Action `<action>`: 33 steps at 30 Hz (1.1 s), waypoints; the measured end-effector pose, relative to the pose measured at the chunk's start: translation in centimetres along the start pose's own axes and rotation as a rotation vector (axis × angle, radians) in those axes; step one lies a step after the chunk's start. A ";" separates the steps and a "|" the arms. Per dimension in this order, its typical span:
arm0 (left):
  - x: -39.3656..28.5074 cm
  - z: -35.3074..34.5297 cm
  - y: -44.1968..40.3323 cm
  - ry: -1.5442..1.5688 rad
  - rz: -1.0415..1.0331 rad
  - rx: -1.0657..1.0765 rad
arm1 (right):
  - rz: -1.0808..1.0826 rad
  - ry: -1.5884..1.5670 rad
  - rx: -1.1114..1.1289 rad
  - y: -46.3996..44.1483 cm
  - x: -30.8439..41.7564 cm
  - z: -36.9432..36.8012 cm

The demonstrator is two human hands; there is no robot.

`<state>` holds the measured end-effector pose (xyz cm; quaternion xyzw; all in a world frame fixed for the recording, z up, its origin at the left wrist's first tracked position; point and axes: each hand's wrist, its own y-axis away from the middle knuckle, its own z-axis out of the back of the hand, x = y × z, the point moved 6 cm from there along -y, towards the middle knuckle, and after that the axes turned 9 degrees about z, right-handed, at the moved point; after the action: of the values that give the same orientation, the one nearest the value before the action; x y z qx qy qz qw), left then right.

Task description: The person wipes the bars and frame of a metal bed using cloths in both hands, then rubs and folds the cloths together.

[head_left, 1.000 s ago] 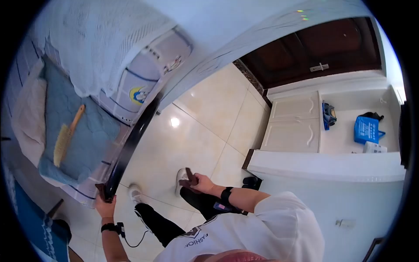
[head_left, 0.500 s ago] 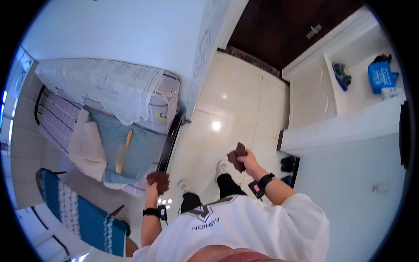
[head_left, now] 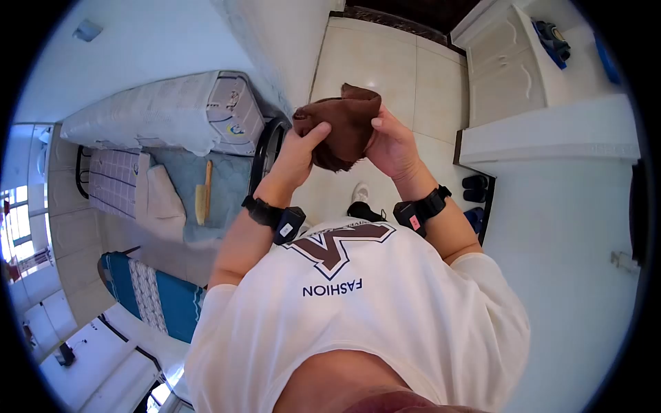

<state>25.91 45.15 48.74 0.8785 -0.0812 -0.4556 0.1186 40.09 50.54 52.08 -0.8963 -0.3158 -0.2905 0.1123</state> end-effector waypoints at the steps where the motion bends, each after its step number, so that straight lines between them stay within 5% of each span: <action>1: 0.1 -0.9 -1.5 -0.008 0.001 0.003 | 0.055 0.024 -0.048 0.0 1.3 1.5; 3: 0.1 -1.0 -4.0 0.024 -0.017 -0.227 | 0.111 0.047 -0.094 0.0 3.3 5.0; 6: -1.4 -3.0 -5.8 0.032 -0.100 -0.262 | 0.299 0.216 -0.395 0.3 6.2 11.1; 9: -2.7 -5.5 -7.6 -0.021 -0.178 -0.296 | 0.151 0.297 -0.579 0.3 5.3 16.1; 11: -3.1 -7.2 -8.1 -0.450 0.017 -0.445 | 0.044 0.332 -0.541 -0.1 4.5 16.9; 12: -3.8 -9.2 -7.9 -0.626 -0.058 -0.413 | -0.043 0.193 -0.430 -0.4 4.0 15.5; 15: -2.6 -12.0 -8.1 -1.089 -0.189 -0.068 | -0.147 -0.055 -0.224 -1.7 2.6 12.7; 16: -1.7 -12.3 -8.1 -1.429 -0.089 -0.068 | -0.144 -0.174 -0.173 -2.3 3.1 11.0; 19: -1.9 -12.9 -6.9 -1.450 -0.355 0.047 | -0.218 -0.254 -0.261 -2.9 3.7 9.9; 21: -3.1 -11.8 -6.4 -1.446 -0.315 0.061 | -0.203 -0.282 -0.117 -4.0 3.9 9.3; 24: -5.2 -8.3 -5.7 -0.680 -0.050 0.118 | -0.121 -0.317 -0.141 -5.6 4.3 8.0; 25: -6.3 -7.2 -5.4 -0.674 -0.059 0.123 | -0.053 -0.358 -0.147 -6.5 4.5 7.4; 27: -9.1 -2.7 -4.7 -0.624 -0.044 -0.239 | -0.017 -0.365 -0.142 -8.0 4.6 5.3; 30: -12.5 2.2 -4.7 -0.813 -0.202 -0.369 | 0.048 -0.387 -0.126 -10.4 4.1 2.3; 33: -15.4 2.9 -4.6 -0.832 -0.131 -0.418 | 0.052 -0.283 -0.095 -12.6 2.6 -0.1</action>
<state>14.90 53.04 57.86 0.5818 0.0276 -0.7821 0.2214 33.72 61.62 53.88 -0.9405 -0.2910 -0.1727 0.0315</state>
